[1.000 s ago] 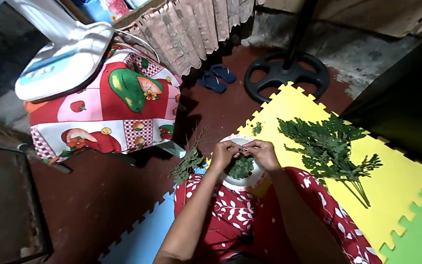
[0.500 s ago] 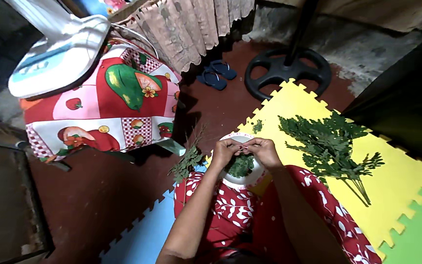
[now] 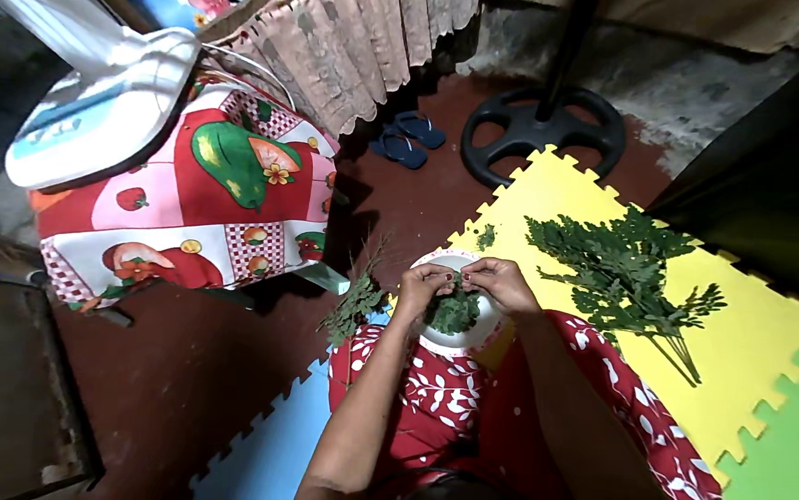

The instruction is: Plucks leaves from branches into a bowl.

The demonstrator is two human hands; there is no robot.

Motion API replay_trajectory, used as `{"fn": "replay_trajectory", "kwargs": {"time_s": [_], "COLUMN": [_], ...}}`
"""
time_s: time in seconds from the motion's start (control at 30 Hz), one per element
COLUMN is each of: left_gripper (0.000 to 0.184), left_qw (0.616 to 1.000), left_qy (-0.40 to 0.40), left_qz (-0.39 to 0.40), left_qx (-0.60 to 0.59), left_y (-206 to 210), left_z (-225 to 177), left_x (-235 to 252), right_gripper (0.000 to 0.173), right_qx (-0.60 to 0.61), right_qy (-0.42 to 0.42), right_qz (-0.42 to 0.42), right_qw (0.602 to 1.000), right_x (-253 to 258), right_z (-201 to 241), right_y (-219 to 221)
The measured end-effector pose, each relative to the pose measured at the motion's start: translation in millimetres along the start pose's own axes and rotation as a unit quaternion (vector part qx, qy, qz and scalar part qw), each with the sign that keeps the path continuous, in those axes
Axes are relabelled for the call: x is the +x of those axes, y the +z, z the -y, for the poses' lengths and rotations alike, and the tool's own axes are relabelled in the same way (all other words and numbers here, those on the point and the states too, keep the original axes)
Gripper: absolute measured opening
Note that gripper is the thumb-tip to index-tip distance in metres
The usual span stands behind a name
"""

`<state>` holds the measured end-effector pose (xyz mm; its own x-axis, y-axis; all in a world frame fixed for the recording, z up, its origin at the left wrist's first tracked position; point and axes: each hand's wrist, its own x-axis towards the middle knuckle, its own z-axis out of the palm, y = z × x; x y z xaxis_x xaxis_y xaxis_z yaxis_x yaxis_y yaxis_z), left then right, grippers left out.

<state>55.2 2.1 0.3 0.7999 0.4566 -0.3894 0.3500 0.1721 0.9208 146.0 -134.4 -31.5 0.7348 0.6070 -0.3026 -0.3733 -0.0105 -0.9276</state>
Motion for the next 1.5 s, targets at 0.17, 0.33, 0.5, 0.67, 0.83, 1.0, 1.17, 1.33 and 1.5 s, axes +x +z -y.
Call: {"fn": "replay_trajectory", "kwargs": {"time_s": [0.17,0.33,0.5,0.67,0.83,1.0,1.17,1.33,1.5], "left_gripper": [0.011,0.043,0.053,0.029,0.029,0.030,0.026,0.020,0.026], "left_qw": [0.997,0.934,0.882,0.817,0.816,0.808,0.880,0.931,0.898], "left_qy": [-0.011,-0.005,0.107,0.195,0.164,0.120,0.087,0.100,0.093], "left_qz": [0.019,0.090,0.086,0.094,0.086,0.143,0.175,0.099,0.097], "left_qx": [0.068,0.345,0.450,0.534,0.547,0.558,0.433,0.337,0.418], "left_y": [-17,-20,1,11,13,13,6,5,43], "left_z": [5,11,-1,6,-1,-17,-34,-32,-22], "left_x": [5,4,-4,1,-1,4,10,40,104], "right_gripper": [0.009,0.008,0.009,0.010,0.020,0.013,0.017,0.013,0.029], "right_qx": [0.033,-0.002,-0.033,-0.035,-0.050,-0.100,0.047,0.019,-0.347], "right_qy": [0.015,0.019,0.037,0.046,0.042,0.021,0.024,0.053,-0.008], "right_qz": [-0.040,-0.029,-0.016,-0.015,0.025,0.032,0.029,-0.020,0.134], "right_qw": [0.999,0.999,0.999,0.998,0.998,0.994,0.998,0.998,0.928], "right_x": [4,6,4,3,3,5,5,15,21], "right_z": [2,-2,0,1,4,4,5,0,-24], "right_y": [-10,-8,-4,-4,-4,-1,-13,-18,-11]}}
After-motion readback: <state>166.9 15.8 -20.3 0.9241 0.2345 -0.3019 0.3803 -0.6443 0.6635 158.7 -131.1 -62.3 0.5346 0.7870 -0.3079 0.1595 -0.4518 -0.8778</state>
